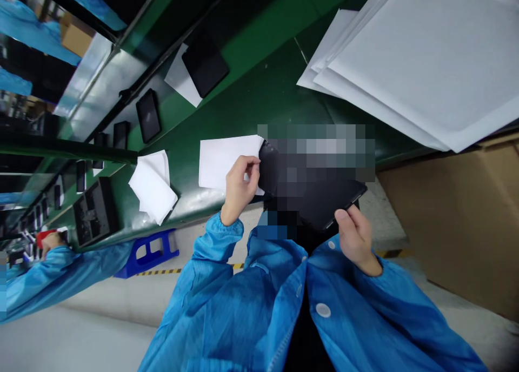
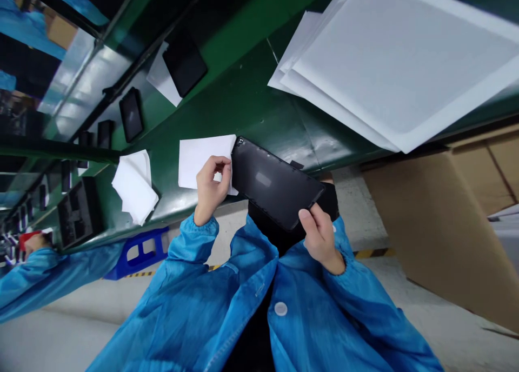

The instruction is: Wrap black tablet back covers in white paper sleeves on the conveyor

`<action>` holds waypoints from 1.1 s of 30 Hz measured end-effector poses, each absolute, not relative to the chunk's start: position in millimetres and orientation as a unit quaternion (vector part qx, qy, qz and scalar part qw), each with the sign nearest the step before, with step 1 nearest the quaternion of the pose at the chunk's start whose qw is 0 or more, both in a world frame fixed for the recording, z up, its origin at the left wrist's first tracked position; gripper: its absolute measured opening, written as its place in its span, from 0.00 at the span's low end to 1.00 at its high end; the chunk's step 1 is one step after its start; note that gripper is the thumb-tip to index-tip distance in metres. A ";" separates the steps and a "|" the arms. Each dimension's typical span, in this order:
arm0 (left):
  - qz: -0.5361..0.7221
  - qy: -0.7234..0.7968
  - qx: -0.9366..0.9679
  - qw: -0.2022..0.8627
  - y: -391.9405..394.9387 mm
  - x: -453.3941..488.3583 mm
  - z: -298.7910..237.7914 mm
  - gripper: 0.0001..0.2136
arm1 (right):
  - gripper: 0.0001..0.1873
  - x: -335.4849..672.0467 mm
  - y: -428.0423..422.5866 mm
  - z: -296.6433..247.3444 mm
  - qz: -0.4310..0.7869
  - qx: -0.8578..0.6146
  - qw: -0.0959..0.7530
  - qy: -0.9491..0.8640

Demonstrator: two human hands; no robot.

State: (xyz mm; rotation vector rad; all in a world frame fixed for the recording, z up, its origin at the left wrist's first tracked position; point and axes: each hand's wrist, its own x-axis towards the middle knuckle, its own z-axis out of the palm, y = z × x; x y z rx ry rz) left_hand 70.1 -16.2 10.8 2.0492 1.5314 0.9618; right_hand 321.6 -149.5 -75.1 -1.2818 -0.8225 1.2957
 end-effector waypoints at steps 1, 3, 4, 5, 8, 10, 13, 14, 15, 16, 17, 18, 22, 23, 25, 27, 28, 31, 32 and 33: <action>0.337 0.541 0.746 0.194 -16.8 70.9 14.7 0.05 | 0.18 321.0 -146.7 -72.2 0.536 -0.546 0.538 -0.354; 0.321 0.527 0.762 0.197 -19.3 74.7 21.3 0.05 | 0.18 319.1 -140.3 -64.5 0.527 -0.547 0.530 -0.378; 0.314 0.517 0.769 0.206 -21.3 78.1 23.9 0.05 | 0.19 317.5 -136.7 -59.9 0.530 -0.540 0.524 -0.391; 0.309 0.503 0.777 0.219 -23.9 82.3 26.2 0.05 | 0.19 315.4 -133.1 -55.1 0.537 -0.529 0.519 -0.403; 0.281 0.444 0.805 0.276 -33.4 99.0 33.4 0.06 | 0.22 307.7 -122.1 -42.1 0.574 -0.489 0.503 -0.421; 0.259 0.401 0.817 0.322 -39.5 110.5 40.4 0.06 | 0.24 303.4 -115.3 -37.4 0.603 -0.466 0.492 -0.422; 0.246 0.362 0.814 0.381 -46.3 124.7 51.5 0.06 | 0.26 300.9 -106.9 -38.1 0.614 -0.460 0.477 -0.428; 0.243 0.350 0.813 0.396 -48.0 128.7 54.1 0.06 | 0.27 301.1 -104.9 -39.8 0.602 -0.472 0.480 -0.429; 0.240 0.336 0.815 0.407 -49.5 132.3 55.6 0.06 | 0.28 301.6 -103.3 -41.9 0.580 -0.490 0.490 -0.429; 0.237 0.319 0.819 0.414 -50.3 135.5 56.0 0.06 | 0.28 302.2 -102.2 -43.9 0.550 -0.510 0.503 -0.429; 0.233 0.300 0.825 0.418 -50.3 138.2 55.3 0.06 | 0.28 302.9 -101.6 -45.6 0.521 -0.527 0.516 -0.430; 0.228 0.282 0.832 0.421 -48.8 139.9 53.7 0.06 | 0.27 303.6 -101.3 -46.9 0.498 -0.537 0.526 -0.432; 0.235 0.302 0.846 0.371 -16.3 125.0 39.2 0.04 | 0.23 308.8 -102.0 -47.3 0.482 -0.551 0.544 -0.410; 0.255 0.344 0.842 0.328 0.0 113.4 33.5 0.05 | 0.22 311.5 -102.2 -46.9 0.472 -0.565 0.553 -0.391; 0.302 0.450 0.813 0.213 40.4 80.2 19.4 0.06 | 0.21 319.4 -102.3 -46.5 0.428 -0.611 0.563 -0.355; 0.323 0.543 0.766 0.120 85.7 38.2 4.2 0.08 | 0.21 329.9 -101.7 -47.7 0.378 -0.664 0.552 -0.334; 0.318 0.586 0.740 0.089 107.7 16.4 -2.7 0.10 | 0.21 335.6 -101.1 -48.8 0.356 -0.687 0.542 -0.328; 0.295 0.691 0.659 0.038 164.3 -39.3 -16.6 0.17 | 0.18 350.5 -97.5 -51.6 0.316 -0.727 0.524 -0.311; 0.292 0.711 0.639 0.031 179.6 -52.4 -19.1 0.18 | 0.16 353.7 -96.0 -51.5 0.309 -0.731 0.527 -0.303; 0.291 0.724 0.625 0.030 193.3 -62.4 -20.8 0.19 | 0.14 355.7 -94.5 -50.3 0.303 -0.733 0.531 -0.297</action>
